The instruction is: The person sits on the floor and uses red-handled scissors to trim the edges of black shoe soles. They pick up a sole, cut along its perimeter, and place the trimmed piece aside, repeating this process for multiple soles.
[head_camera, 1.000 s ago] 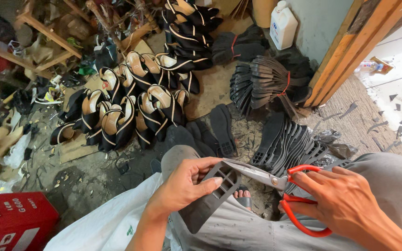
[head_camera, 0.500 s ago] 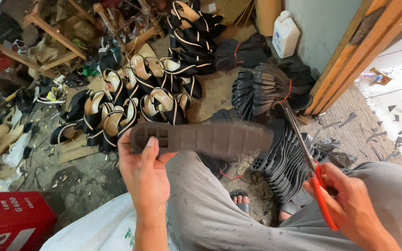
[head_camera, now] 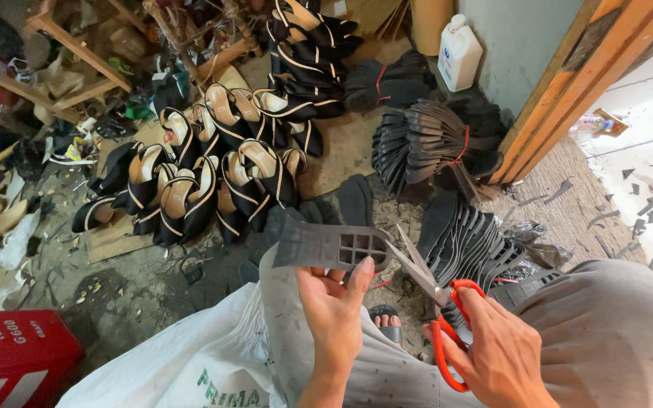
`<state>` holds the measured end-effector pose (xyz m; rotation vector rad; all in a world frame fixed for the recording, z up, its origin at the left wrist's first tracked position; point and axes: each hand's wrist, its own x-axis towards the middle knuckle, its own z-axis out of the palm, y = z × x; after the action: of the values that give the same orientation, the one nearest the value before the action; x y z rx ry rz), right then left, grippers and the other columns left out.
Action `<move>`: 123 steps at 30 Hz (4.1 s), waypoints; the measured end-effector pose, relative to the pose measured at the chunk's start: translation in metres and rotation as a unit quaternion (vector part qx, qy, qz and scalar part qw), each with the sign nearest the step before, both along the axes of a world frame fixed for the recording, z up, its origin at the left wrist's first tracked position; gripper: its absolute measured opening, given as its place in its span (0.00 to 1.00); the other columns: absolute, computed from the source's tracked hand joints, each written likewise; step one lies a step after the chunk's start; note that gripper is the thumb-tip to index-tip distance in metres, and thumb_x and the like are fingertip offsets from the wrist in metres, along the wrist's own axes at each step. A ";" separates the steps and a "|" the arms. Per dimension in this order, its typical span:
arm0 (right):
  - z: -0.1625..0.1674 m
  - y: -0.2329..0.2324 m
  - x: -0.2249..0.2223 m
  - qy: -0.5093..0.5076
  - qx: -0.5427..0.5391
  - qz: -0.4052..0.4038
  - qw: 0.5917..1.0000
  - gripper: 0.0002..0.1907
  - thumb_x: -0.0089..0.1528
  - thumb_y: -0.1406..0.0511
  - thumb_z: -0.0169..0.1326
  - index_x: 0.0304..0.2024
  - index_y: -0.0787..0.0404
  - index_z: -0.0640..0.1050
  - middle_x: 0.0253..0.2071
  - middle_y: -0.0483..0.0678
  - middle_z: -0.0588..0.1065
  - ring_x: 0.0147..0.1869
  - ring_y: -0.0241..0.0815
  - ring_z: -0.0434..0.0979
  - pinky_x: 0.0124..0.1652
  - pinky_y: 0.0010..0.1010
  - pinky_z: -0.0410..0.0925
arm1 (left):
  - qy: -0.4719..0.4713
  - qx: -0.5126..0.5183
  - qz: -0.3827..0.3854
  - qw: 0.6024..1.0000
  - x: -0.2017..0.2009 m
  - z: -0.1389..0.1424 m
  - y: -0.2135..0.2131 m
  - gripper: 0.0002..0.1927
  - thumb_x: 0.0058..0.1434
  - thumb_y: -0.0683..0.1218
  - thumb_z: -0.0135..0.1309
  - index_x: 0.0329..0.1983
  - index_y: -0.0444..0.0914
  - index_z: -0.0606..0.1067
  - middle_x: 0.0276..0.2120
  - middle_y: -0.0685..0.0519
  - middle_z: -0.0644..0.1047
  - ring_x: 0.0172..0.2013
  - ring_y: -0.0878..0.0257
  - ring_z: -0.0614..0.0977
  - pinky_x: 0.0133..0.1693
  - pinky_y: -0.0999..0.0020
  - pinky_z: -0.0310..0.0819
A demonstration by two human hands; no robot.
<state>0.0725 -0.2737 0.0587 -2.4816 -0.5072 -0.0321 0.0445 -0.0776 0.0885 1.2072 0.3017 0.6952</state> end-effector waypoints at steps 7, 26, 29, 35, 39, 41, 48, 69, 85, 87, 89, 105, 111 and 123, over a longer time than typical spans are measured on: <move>0.011 0.010 0.003 -0.065 0.003 0.012 0.998 0.32 0.48 0.51 0.64 0.50 0.61 0.76 0.40 0.49 0.80 0.40 0.50 0.81 0.36 0.37 0.70 | 0.020 0.008 0.003 1.000 -0.008 -0.001 -0.012 0.38 0.55 0.35 0.63 0.65 0.38 0.58 0.48 0.48 0.73 0.45 0.60 0.81 0.46 0.63 0.81; 0.018 -0.014 0.016 -0.082 -0.010 0.074 0.994 0.30 0.45 0.47 0.65 0.43 0.57 0.77 0.34 0.50 0.81 0.34 0.53 0.81 0.33 0.40 0.71 | 0.066 0.052 -0.155 0.984 -0.006 0.020 0.036 0.31 0.56 0.33 0.62 0.61 0.34 0.63 0.52 0.48 0.75 0.52 0.61 0.79 0.53 0.63 0.78; 0.018 -0.017 0.019 -0.024 -0.022 0.087 0.996 0.31 0.45 0.46 0.68 0.45 0.53 0.78 0.28 0.49 0.79 0.31 0.53 0.80 0.31 0.42 0.70 | 0.072 0.040 -0.176 0.981 -0.006 0.023 0.044 0.31 0.56 0.34 0.62 0.62 0.34 0.64 0.52 0.48 0.75 0.52 0.60 0.80 0.53 0.62 0.78; 0.013 -0.026 0.025 0.055 -0.014 0.117 0.991 0.33 0.47 0.47 0.68 0.50 0.51 0.77 0.19 0.49 0.73 0.22 0.53 0.76 0.25 0.43 0.67 | 0.068 0.037 -0.236 0.969 -0.002 0.026 0.059 0.32 0.57 0.37 0.63 0.63 0.33 0.65 0.53 0.46 0.76 0.55 0.58 0.79 0.60 0.60 0.72; 0.007 -0.028 0.024 0.048 -0.015 0.087 0.995 0.32 0.48 0.46 0.68 0.50 0.51 0.77 0.17 0.49 0.72 0.20 0.53 0.75 0.24 0.43 0.66 | 0.070 0.030 -0.251 0.965 -0.001 0.025 0.062 0.33 0.57 0.40 0.63 0.65 0.33 0.64 0.55 0.45 0.77 0.56 0.58 0.78 0.61 0.59 0.70; 0.005 -0.027 0.026 0.063 -0.045 0.060 0.995 0.30 0.50 0.46 0.66 0.50 0.50 0.76 0.16 0.48 0.73 0.22 0.52 0.76 0.26 0.43 0.67 | 0.059 0.029 -0.247 0.967 -0.001 0.023 0.061 0.31 0.58 0.40 0.63 0.64 0.33 0.65 0.55 0.45 0.77 0.57 0.59 0.78 0.62 0.61 0.71; 0.010 -0.023 0.021 -0.014 -0.020 0.074 0.997 0.33 0.47 0.45 0.66 0.49 0.54 0.77 0.26 0.48 0.77 0.29 0.51 0.79 0.30 0.42 0.69 | 0.061 -0.035 -0.187 0.980 -0.002 0.012 0.059 0.23 0.64 0.39 0.60 0.61 0.29 0.70 0.53 0.46 0.77 0.52 0.63 0.77 0.56 0.67 0.73; 0.001 -0.036 0.028 0.061 0.089 -0.027 0.994 0.21 0.54 0.55 0.67 0.31 0.62 0.71 0.18 0.54 0.68 0.21 0.56 0.67 0.25 0.40 0.63 | 0.057 0.023 -0.199 0.978 0.035 -0.006 0.081 0.27 0.63 0.37 0.54 0.66 0.33 0.67 0.57 0.53 0.77 0.54 0.69 0.79 0.57 0.73 0.72; -0.009 -0.055 0.028 0.128 0.183 -0.069 0.972 0.14 0.55 0.64 0.64 0.37 0.65 0.76 0.16 0.48 0.67 0.21 0.35 0.58 0.23 0.29 0.57 | 0.154 0.093 -0.104 0.978 0.069 -0.030 0.107 0.43 0.57 0.36 0.59 0.74 0.40 0.56 0.56 0.47 0.76 0.50 0.61 0.78 0.51 0.66 0.73; -0.013 -0.063 0.029 0.135 0.190 -0.082 0.969 0.12 0.58 0.64 0.62 0.37 0.66 0.75 0.17 0.48 0.64 0.22 0.34 0.56 0.23 0.29 0.54 | 0.205 0.266 0.038 0.941 0.085 -0.034 0.115 0.49 0.55 0.37 0.64 0.75 0.39 0.49 0.59 0.47 0.70 0.53 0.59 0.74 0.50 0.64 0.71; -0.019 -0.068 0.035 0.113 0.202 -0.089 0.969 0.13 0.58 0.64 0.61 0.40 0.66 0.76 0.17 0.46 0.66 0.22 0.32 0.57 0.22 0.27 0.55 | 0.199 0.295 0.080 0.931 0.093 -0.043 0.109 0.47 0.55 0.38 0.64 0.75 0.39 0.54 0.61 0.46 0.70 0.54 0.57 0.74 0.51 0.63 0.70; -0.056 -0.077 0.045 0.116 0.365 -0.091 0.919 0.09 0.64 0.70 0.51 0.46 0.65 0.77 0.20 0.42 0.68 0.21 0.26 0.63 0.23 0.20 0.56 | 0.568 0.350 -0.127 0.734 0.146 -0.175 -0.045 0.24 0.57 0.48 0.63 0.55 0.35 0.76 0.51 0.39 0.79 0.52 0.45 0.80 0.54 0.53 0.75; -0.053 -0.071 0.044 0.153 0.359 -0.117 0.913 0.10 0.63 0.69 0.55 0.46 0.64 0.79 0.16 0.40 0.65 0.17 0.26 0.60 0.18 0.23 0.53 | 0.600 0.253 -0.157 0.743 0.144 -0.163 -0.042 0.29 0.51 0.48 0.64 0.54 0.31 0.73 0.50 0.38 0.79 0.49 0.45 0.84 0.50 0.53 0.79; -0.044 -0.072 0.039 0.101 0.272 -0.132 0.948 0.11 0.61 0.67 0.58 0.46 0.62 0.80 0.15 0.43 0.67 0.18 0.28 0.63 0.20 0.25 0.57 | 0.114 -0.323 -0.286 0.895 0.099 -0.093 -0.068 0.15 0.63 0.36 0.61 0.52 0.33 0.73 0.42 0.50 0.79 0.41 0.60 0.83 0.46 0.64 0.81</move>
<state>0.1114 -0.3457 0.0142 -1.9619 -0.0574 -0.0188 0.1432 -0.1455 -0.0047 0.6694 0.3165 -0.0796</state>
